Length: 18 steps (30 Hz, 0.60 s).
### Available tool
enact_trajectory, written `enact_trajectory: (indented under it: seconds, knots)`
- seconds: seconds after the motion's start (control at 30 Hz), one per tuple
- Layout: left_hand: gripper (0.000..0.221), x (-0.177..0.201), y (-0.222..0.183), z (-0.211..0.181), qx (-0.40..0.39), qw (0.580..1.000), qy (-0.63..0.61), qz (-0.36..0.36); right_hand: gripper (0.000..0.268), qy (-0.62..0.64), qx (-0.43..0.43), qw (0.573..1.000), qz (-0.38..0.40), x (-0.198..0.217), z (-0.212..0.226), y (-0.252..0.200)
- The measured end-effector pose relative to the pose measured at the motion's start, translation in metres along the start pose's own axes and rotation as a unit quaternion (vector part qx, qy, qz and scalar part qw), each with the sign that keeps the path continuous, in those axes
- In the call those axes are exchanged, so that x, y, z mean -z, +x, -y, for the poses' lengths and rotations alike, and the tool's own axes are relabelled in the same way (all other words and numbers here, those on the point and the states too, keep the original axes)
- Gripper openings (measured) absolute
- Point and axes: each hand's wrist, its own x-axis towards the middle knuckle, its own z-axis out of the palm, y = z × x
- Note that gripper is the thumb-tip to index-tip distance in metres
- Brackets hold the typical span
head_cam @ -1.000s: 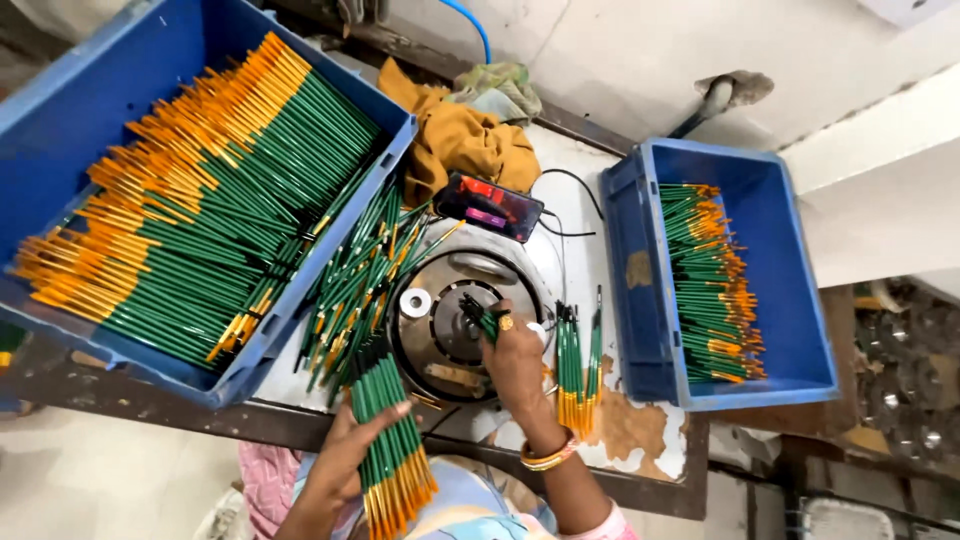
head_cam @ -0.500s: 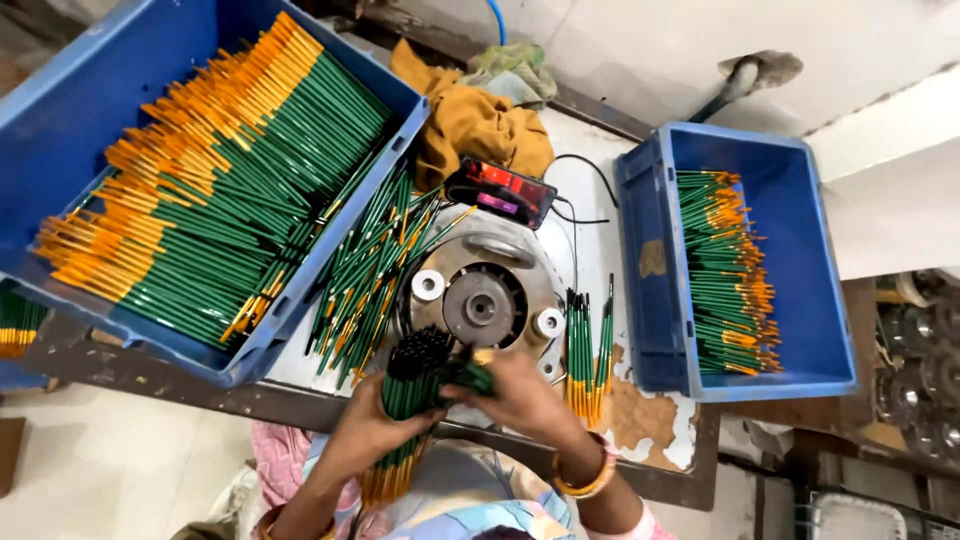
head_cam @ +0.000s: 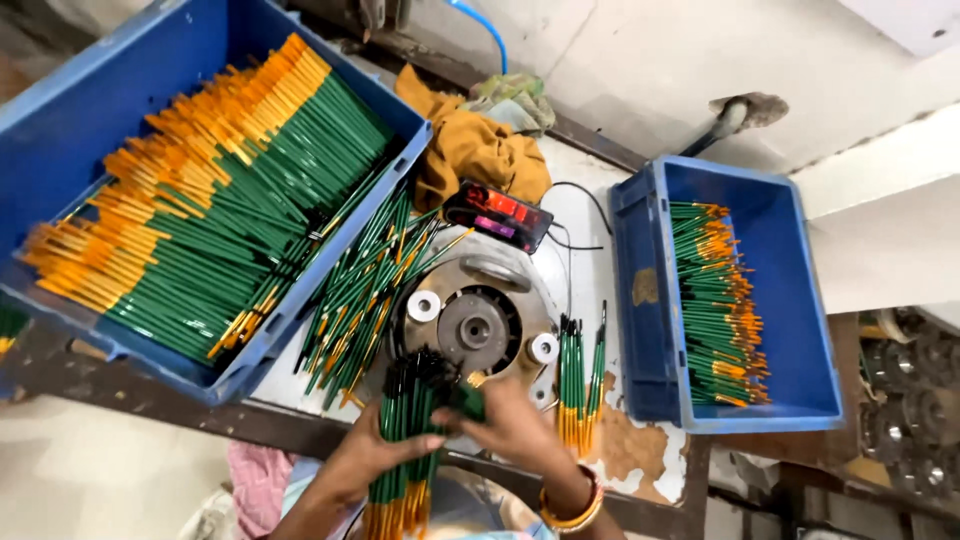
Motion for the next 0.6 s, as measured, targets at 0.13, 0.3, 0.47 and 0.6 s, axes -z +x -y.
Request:
enact_trajectory:
  seconds: [0.13,0.3,0.47,0.6]
  knots:
    - [0.068,0.005,0.012,0.007,-0.037,0.997,0.054,-0.039,0.032,0.179,-0.109,0.978,-0.008,0.025,-0.055,-0.011]
    - [0.054,0.025,0.017,0.01,0.005,0.984,-0.015,-0.176,0.014,0.023,-0.018,0.931,-0.364,0.051,-0.018,-0.021]
    - [0.048,0.027,0.01,0.026,0.054,0.983,-0.132,-0.114,0.016,-0.043,-0.063,0.88,-0.468,0.023,-0.01,-0.008]
    - [0.049,0.018,0.007,0.013,0.036,0.989,-0.096,-0.107,0.041,-0.185,-0.02,0.919,-0.349,-0.006,-0.057,0.031]
